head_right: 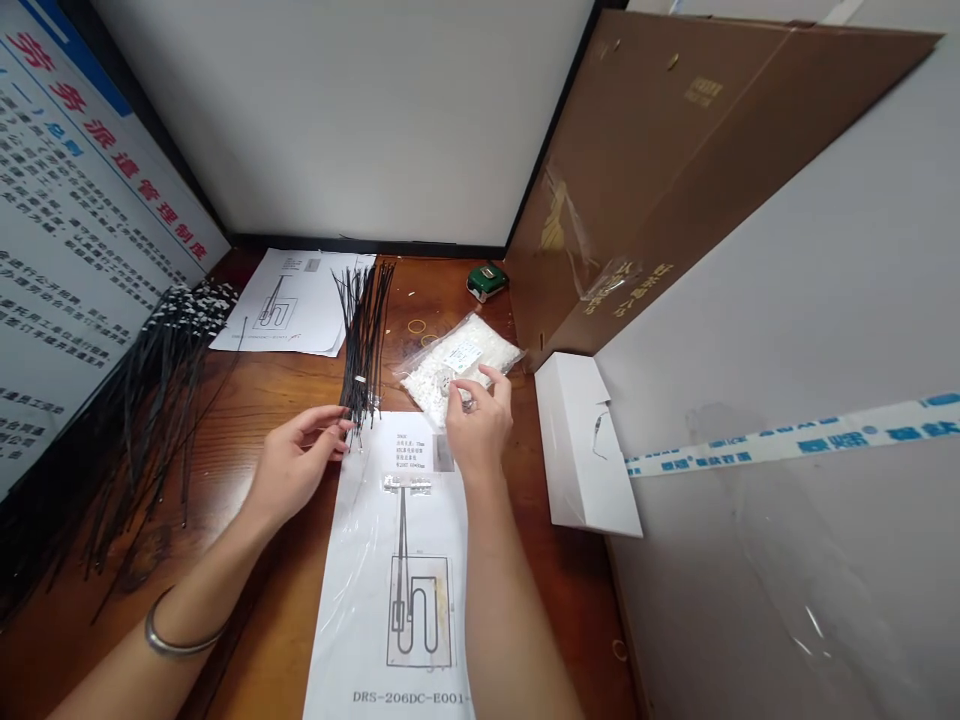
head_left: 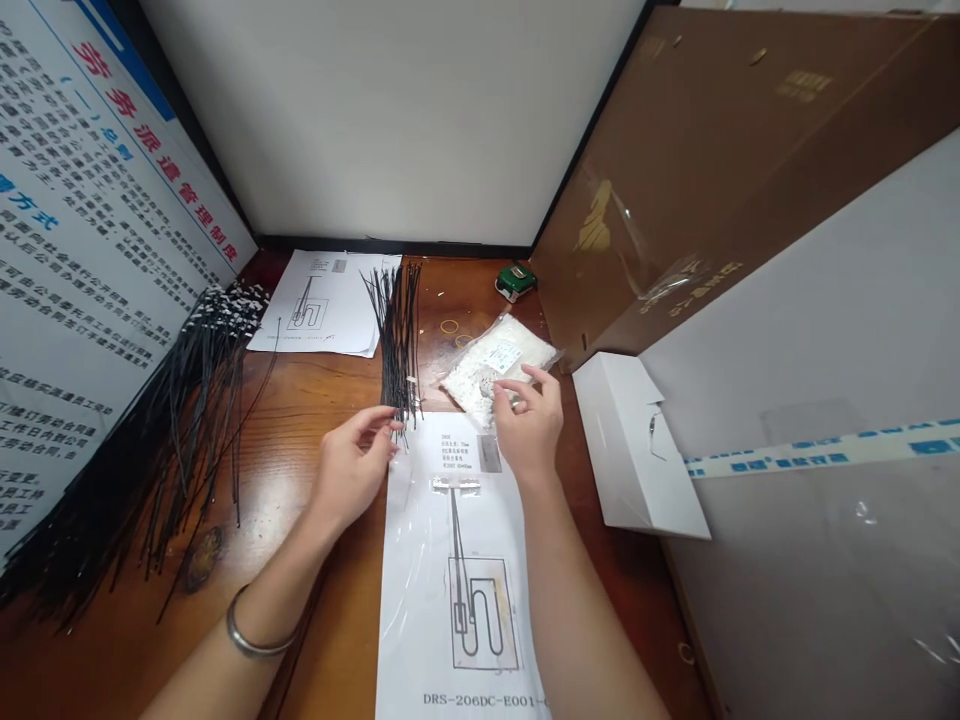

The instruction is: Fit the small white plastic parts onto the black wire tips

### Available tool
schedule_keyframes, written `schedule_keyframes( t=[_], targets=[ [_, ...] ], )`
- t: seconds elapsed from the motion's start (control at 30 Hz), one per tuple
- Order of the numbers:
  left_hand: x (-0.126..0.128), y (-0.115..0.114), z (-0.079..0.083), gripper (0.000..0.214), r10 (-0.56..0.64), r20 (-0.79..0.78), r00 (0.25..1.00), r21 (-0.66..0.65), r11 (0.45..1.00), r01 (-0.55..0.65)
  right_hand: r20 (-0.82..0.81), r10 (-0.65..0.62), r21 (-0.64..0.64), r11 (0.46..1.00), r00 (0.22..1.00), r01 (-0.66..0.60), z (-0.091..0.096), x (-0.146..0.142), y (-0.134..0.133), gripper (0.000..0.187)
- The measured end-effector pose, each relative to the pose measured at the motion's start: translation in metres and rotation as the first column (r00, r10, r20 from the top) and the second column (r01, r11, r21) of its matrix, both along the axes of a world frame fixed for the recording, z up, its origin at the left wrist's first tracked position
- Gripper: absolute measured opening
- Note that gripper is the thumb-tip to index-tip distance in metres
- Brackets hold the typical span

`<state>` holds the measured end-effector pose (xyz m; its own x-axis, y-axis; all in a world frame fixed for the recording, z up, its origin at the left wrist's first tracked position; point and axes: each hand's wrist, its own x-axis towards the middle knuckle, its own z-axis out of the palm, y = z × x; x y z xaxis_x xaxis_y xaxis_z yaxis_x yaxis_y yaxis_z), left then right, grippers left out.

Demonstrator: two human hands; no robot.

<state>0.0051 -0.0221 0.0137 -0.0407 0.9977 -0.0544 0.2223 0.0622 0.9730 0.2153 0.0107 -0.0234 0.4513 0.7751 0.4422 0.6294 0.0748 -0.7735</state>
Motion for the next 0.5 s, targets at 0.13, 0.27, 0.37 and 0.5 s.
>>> schedule_keyframes(
  t=[0.13, 0.27, 0.37, 0.5],
  targets=[
    [-0.048, 0.016, 0.016, 0.039, 0.116, -0.196, 0.974, 0.088, 0.991, -0.101, 0.101, 0.042, -0.147, 0.989, 0.994, -0.027, -0.004, 0.001, 0.001, 0.02],
    [-0.111, 0.047, 0.04, 0.032, 0.283, -0.614, 0.737, 0.234, 0.957, -0.173, 0.152, 0.05, -0.277, 0.961, 0.987, -0.006, 0.001, -0.004, 0.0, 0.027],
    [-0.153, 0.069, 0.053, 0.038, 0.364, -0.834, 0.414, 0.309, 0.931, -0.196, 0.166, 0.049, -0.332, 0.943, 0.985, 0.009, 0.003, -0.006, 0.0, 0.025],
    [-0.158, 0.076, 0.053, 0.035, 0.39, -0.845, 0.366, 0.389, 0.918, -0.078, 0.17, 0.04, -0.312, 0.95, 0.985, 0.015, 0.003, -0.006, 0.002, 0.024]
  ],
)
